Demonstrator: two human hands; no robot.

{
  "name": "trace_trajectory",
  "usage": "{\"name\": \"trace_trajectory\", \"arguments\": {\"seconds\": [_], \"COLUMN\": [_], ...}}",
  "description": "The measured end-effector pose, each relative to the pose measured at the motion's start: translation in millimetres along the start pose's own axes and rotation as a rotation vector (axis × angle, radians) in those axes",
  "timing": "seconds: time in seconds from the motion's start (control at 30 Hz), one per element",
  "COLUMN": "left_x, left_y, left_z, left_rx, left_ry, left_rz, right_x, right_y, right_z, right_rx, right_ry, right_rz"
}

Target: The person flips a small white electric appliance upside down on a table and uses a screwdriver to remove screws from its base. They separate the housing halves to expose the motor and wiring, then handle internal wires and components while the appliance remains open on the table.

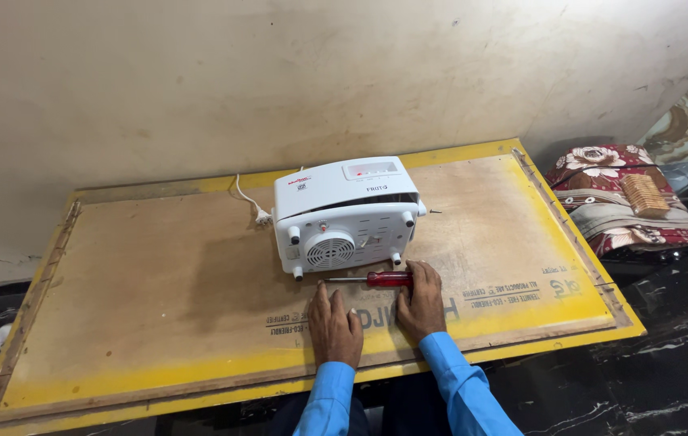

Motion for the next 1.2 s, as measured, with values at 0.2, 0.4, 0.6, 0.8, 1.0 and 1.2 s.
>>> {"name": "trace_trajectory", "arguments": {"seconds": [0.2,0.4,0.6,0.8,1.0,1.2], "left_x": [-0.7,-19.6,-49.0,-54.0,-50.9,-51.2], "left_y": [-1.8,1.4,-4.3,-32.0,-67.6,-69.1], "left_z": [-0.5,-20.0,-58.1,-92.4,-97.0,-85.9], "left_rx": [-0.001,0.252,0.521,0.574,0.43,0.403], "left_ry": [0.028,0.47,0.719,0.542,0.621,0.639], "left_rz": [-0.007,-0.026,-0.059,0.033,0.155,0.14], "right_x": [-2.1,10.6,33.1,32.1,28.1,33.6], "right_y": [-2.1,-0.1,-9.0,-28.6,-62.3,-79.9], "right_z": [-1.0,0.4,-4.2,-4.7,-10.2,2.0], "right_rx": [-0.004,-0.044,-0.01,-0.086,-0.135,-0.229], "right_ry": [-0.002,-0.163,-0.47,-0.51,-0.652,-0.781], "right_rz": [0.008,0.123,0.213,0.218,0.051,0.117]}}
Point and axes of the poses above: each hand's wrist, its own y-axis away from the middle knuckle, its own z-axis out of the palm, x = y × z, the point moved 8 cm from there along -y, towards the middle knuckle, and after that the axes turned 14 degrees about -x, right-handed, at the moved point
